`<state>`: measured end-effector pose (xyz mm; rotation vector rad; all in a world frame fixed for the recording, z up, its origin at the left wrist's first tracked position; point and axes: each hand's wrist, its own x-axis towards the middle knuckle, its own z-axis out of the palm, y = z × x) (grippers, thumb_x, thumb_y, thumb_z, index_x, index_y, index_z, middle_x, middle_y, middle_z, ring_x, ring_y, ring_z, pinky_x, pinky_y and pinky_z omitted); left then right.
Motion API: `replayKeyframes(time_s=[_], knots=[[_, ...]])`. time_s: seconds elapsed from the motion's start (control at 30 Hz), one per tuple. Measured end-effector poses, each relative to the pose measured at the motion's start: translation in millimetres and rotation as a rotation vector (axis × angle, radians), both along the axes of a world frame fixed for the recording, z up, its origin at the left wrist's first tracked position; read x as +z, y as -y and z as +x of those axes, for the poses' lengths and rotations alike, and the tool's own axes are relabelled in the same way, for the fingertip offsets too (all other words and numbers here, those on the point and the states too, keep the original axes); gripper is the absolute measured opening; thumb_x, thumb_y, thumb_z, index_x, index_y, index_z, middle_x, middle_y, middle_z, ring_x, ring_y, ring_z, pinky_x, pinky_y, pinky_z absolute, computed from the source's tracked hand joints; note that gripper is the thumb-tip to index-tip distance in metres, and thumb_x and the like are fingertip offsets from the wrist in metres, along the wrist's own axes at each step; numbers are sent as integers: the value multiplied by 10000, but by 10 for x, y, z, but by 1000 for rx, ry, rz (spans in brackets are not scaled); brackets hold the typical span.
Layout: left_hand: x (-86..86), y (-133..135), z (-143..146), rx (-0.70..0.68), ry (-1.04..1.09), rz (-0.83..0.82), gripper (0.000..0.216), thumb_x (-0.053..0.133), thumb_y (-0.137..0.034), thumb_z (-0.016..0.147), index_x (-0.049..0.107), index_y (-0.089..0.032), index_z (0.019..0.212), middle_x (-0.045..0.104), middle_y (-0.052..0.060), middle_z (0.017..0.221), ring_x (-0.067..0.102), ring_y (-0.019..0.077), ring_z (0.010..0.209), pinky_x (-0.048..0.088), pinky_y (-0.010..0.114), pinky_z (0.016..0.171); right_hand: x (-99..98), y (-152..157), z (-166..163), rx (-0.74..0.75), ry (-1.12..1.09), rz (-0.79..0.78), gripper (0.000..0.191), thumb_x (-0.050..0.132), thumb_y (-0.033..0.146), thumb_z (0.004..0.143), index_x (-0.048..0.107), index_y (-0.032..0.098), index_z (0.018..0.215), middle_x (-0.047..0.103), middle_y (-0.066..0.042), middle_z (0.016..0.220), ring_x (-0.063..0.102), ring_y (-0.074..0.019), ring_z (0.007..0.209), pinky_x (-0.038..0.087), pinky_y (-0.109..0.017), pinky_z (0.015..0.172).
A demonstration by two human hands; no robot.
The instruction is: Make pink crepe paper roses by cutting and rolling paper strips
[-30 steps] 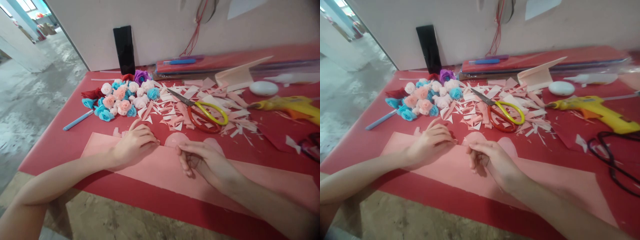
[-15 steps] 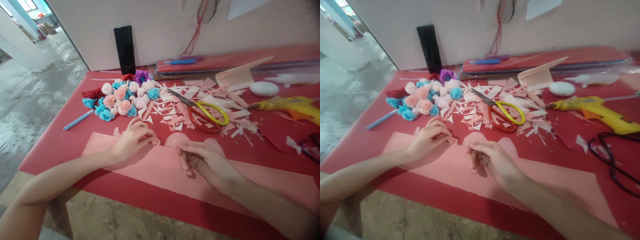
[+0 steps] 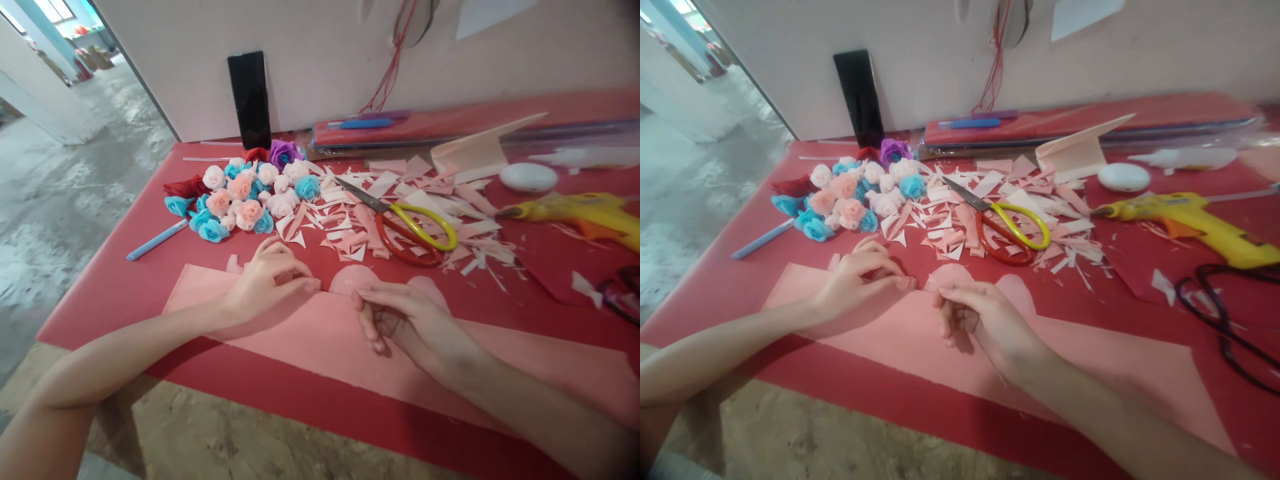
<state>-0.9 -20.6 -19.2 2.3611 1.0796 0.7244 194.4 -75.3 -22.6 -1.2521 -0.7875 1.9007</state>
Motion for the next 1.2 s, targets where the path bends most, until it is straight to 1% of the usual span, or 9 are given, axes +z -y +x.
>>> replayKeyframes(time_s=[0.1, 0.23, 0.37, 0.5, 0.67, 0.87, 1.03, 1.2], knots=[[-11, -15, -10, -21, 14, -4, 94, 619, -252, 740, 650, -179, 690, 609, -18, 621, 509, 128, 706, 400, 345, 829, 6, 8, -2, 4, -2, 1, 188, 560, 301, 705, 583, 146, 602, 528, -2, 426, 465, -94, 354, 324, -168, 323], [-6, -15, -6, -9, 70, -49, 79, 620, -228, 738, 632, -172, 683, 641, 0, 719, 540, 130, 753, 426, 320, 791, 11, 14, -7, 7, -2, 5, 194, 559, 307, 701, 578, 149, 590, 522, -2, 421, 462, -96, 353, 318, -168, 318], [2, 6, 7, -30, 64, -89, 51, 608, -214, 746, 643, -192, 716, 672, -9, 753, 566, 138, 795, 391, 370, 882, 12, 11, -9, 10, 0, 8, 203, 556, 309, 710, 579, 147, 590, 521, -2, 422, 463, -96, 355, 325, -170, 325], [-5, 18, 5, -11, 8, -64, 59, 612, -234, 744, 661, -203, 738, 676, -8, 798, 575, 142, 823, 326, 412, 962, 9, 3, -9, 8, 0, 8, 198, 555, 305, 711, 586, 143, 600, 524, -4, 420, 463, -94, 353, 325, -167, 327], [9, 22, -2, -5, -15, -18, 75, 598, -246, 756, 665, -215, 748, 676, -7, 811, 569, 151, 874, 303, 428, 992, 16, 4, -7, 4, 3, 2, 206, 568, 312, 702, 581, 141, 588, 525, -6, 426, 464, -94, 354, 325, -168, 325], [-11, 30, -20, -23, -6, 98, 76, 603, -250, 752, 654, -212, 710, 663, -17, 763, 576, 129, 828, 241, 428, 1041, 18, 13, -5, 5, -2, 1, 195, 569, 309, 691, 582, 145, 586, 525, -6, 419, 463, -96, 351, 321, -167, 319], [-42, 21, -27, -48, -44, 70, 85, 587, -243, 768, 656, -205, 738, 666, -9, 809, 579, 107, 837, 199, 415, 1059, 11, 10, -5, 9, -9, -1, 194, 562, 305, 697, 583, 149, 584, 526, -3, 417, 458, -93, 348, 321, -164, 320], [-11, 26, -10, -35, -54, 47, 84, 597, -238, 760, 663, -194, 730, 664, -4, 788, 585, 110, 817, 217, 427, 1055, 17, 22, 3, 10, -4, -1, 206, 559, 307, 714, 589, 144, 592, 529, -6, 425, 463, -90, 356, 328, -163, 329]])
